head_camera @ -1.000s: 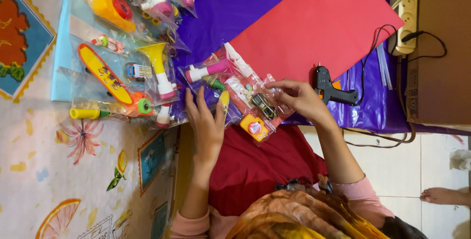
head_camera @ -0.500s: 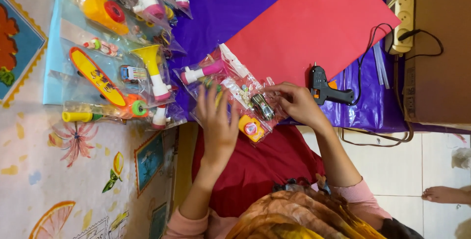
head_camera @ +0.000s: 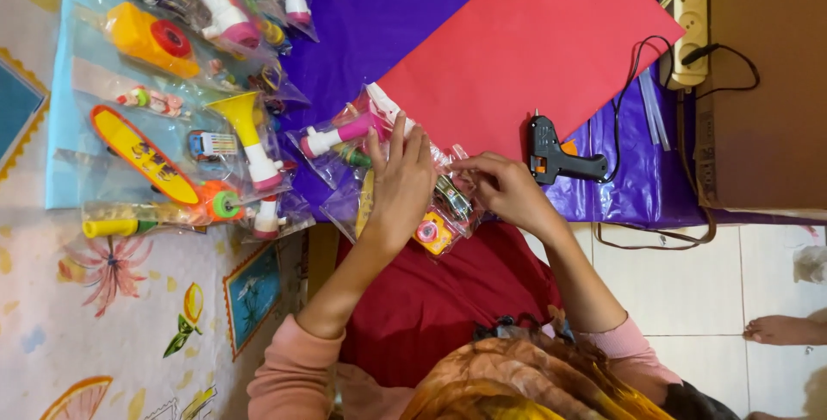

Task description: Organizing and attaching small toy packages onto a red display board using a hot glue gun.

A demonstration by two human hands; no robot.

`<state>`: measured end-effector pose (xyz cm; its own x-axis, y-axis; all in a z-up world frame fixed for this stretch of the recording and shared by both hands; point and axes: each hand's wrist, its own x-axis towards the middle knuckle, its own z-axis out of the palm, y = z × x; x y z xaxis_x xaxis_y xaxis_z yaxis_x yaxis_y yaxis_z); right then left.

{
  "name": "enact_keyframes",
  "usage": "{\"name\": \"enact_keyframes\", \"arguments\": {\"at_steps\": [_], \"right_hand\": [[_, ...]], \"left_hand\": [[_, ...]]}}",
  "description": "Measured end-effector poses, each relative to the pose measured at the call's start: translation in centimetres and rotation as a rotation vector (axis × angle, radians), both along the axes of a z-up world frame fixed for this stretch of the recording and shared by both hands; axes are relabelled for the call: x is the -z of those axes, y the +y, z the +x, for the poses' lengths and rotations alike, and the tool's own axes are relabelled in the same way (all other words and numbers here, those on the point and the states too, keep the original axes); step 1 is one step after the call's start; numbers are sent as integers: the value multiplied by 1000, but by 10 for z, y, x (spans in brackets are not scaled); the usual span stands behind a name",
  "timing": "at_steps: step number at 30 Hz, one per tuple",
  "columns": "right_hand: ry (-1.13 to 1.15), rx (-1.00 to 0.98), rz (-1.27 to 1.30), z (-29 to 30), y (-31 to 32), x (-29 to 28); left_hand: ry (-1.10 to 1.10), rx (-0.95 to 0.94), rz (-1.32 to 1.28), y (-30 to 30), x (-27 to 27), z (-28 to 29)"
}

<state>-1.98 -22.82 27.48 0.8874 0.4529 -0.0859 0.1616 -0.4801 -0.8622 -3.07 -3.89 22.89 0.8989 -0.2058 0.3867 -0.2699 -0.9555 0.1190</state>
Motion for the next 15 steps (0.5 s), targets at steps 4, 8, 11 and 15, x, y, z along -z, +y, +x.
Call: {"name": "enact_keyframes", "arguments": {"at_steps": [4, 8, 11, 15], "right_hand": [[14, 17, 21, 4, -1, 1], [3, 25, 157, 5, -7, 12], [46, 56, 306, 4, -10, 22], [128, 144, 568, 2, -11, 22]], "left_hand": [[102, -27, 75, 0, 16, 2], [139, -29, 35, 3, 14, 3], [117, -49, -5, 0, 11, 3], [-144, -44, -137, -4, -2, -5]]}}
